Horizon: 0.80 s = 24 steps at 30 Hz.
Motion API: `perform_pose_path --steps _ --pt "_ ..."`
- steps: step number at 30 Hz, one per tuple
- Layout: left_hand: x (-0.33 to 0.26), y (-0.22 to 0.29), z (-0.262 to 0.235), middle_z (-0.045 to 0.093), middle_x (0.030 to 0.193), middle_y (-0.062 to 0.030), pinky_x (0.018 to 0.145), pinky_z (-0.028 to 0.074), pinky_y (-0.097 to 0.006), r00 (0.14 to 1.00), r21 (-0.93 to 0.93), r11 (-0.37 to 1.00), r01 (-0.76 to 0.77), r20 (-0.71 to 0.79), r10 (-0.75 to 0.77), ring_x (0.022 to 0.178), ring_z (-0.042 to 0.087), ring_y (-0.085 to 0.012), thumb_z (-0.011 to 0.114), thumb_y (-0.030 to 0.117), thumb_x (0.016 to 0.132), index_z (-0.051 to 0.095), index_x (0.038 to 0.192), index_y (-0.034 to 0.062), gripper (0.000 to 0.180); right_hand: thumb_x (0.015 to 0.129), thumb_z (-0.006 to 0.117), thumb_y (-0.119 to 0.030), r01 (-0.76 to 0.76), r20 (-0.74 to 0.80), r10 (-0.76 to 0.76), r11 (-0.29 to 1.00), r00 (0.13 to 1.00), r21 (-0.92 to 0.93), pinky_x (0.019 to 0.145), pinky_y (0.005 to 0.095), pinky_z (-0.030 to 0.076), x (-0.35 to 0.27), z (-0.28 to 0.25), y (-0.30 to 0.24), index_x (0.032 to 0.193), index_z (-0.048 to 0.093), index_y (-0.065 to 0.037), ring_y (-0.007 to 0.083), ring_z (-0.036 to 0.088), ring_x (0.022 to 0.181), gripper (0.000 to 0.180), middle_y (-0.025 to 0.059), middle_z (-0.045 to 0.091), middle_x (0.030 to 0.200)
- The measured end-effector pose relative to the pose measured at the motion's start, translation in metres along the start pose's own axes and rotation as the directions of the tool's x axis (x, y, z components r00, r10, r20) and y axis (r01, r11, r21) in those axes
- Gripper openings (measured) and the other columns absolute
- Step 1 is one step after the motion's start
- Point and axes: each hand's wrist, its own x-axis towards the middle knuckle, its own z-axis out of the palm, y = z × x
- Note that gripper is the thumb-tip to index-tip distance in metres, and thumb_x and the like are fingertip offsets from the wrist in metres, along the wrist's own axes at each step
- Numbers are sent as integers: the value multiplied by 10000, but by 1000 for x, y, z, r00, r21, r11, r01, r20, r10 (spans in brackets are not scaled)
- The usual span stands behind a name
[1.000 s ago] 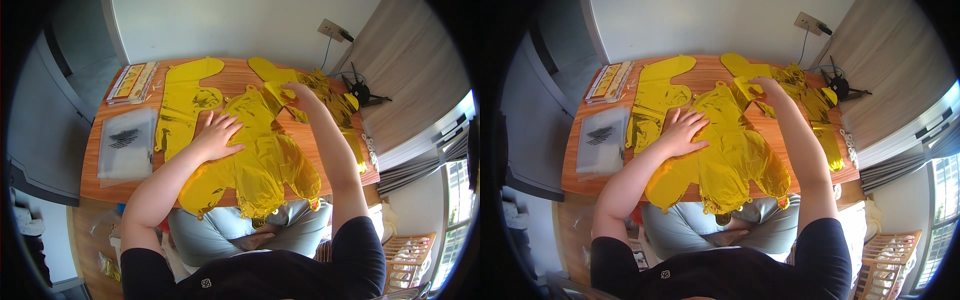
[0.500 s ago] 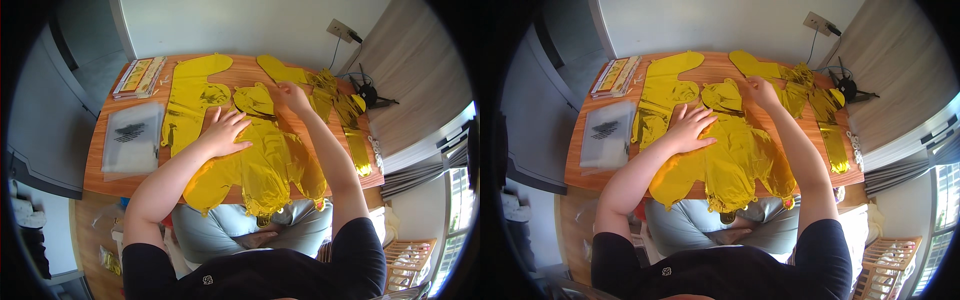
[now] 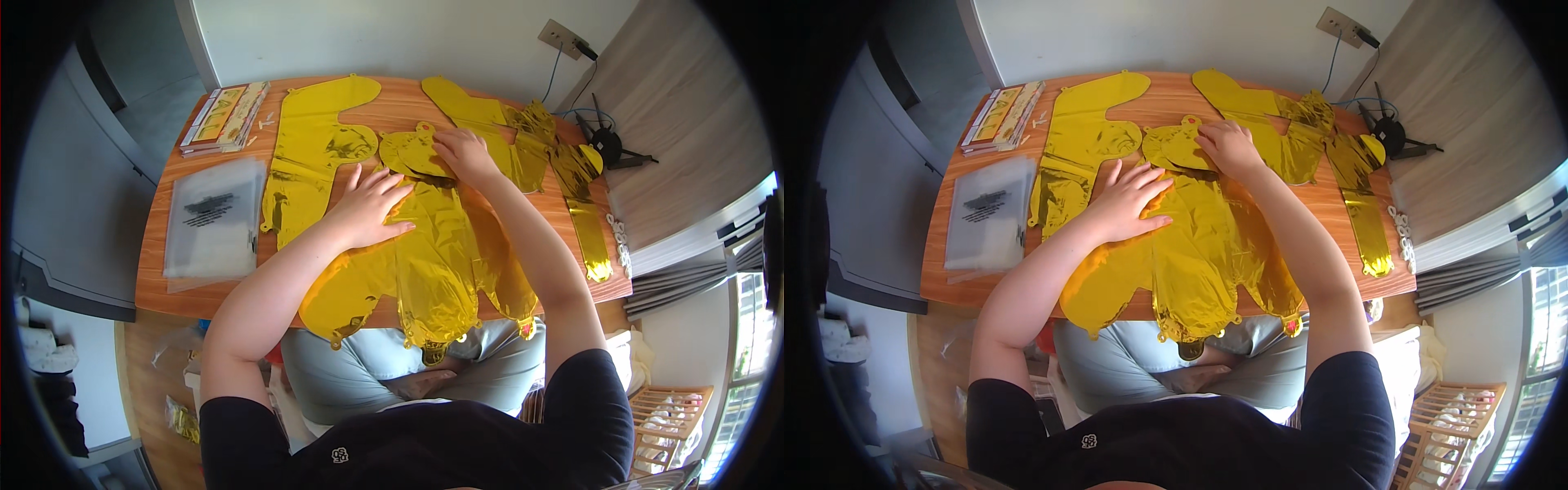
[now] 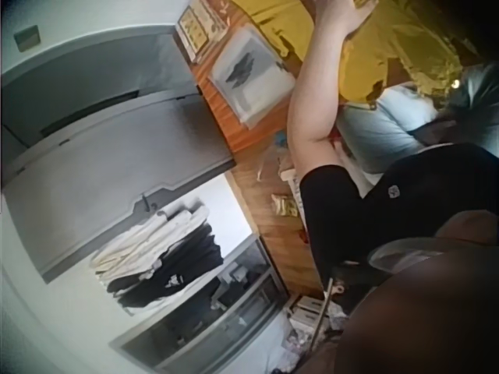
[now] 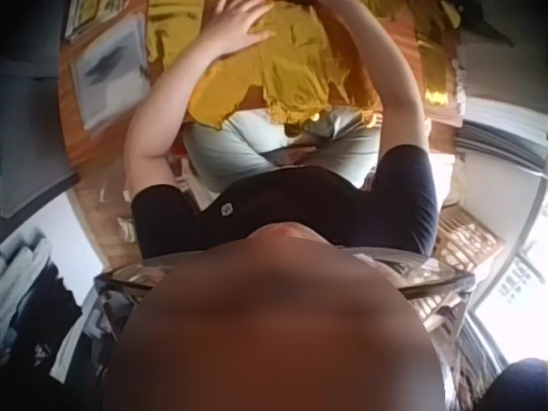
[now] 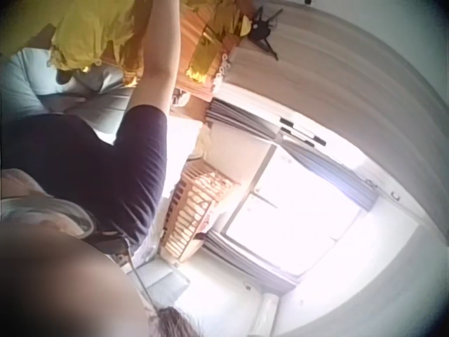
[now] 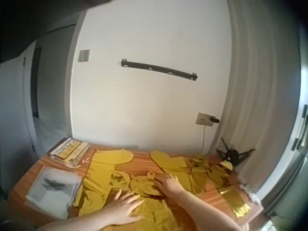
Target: The person smooths and flattens foil balloons on a table by hand, then folds one of the balloons repeatedly into a compact square.
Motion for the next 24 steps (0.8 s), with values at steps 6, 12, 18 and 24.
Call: perform_pose_path --steps 6,12,18,24 --pt "0 -1 1 383 1653 -150 1276 61 -623 999 34 999 -10 -30 11 1576 259 -322 553 680 970 439 1581 151 816 1049 556 -378 -35 34 38 995 999 -93 1132 497 356 -1 6 -10 1350 637 -111 316 509 1346 411 98 610 1411" --pt "-1 0 -1 378 1656 -146 1275 64 -627 1000 45 999 -7 -17 8 1575 261 -320 549 683 970 441 1578 150 815 1061 510 -455 -4 79 18 986 997 -167 1123 520 372 0 3 -16 1262 658 -90 317 523 1323 443 92 644 1327" --pt "-2 1 -1 376 1658 -137 1277 64 -627 1000 49 999 4 -20 -3 1577 259 -313 559 678 967 442 1577 154 813 1049 477 -588 10 113 12 981 993 -193 1153 520 340 -3 3 -20 1315 622 -37 313 505 1352 629 116 631 1344" --pt "-1 1 -1 377 1658 -137 1279 59 -624 1000 47 999 6 -10 -6 1578 258 -308 557 685 964 442 1579 161 817 1041 415 -660 60 112 -25 944 993 -324 1203 535 286 -10 12 -17 1532 456 -41 323 433 1429 791 149 566 1435"
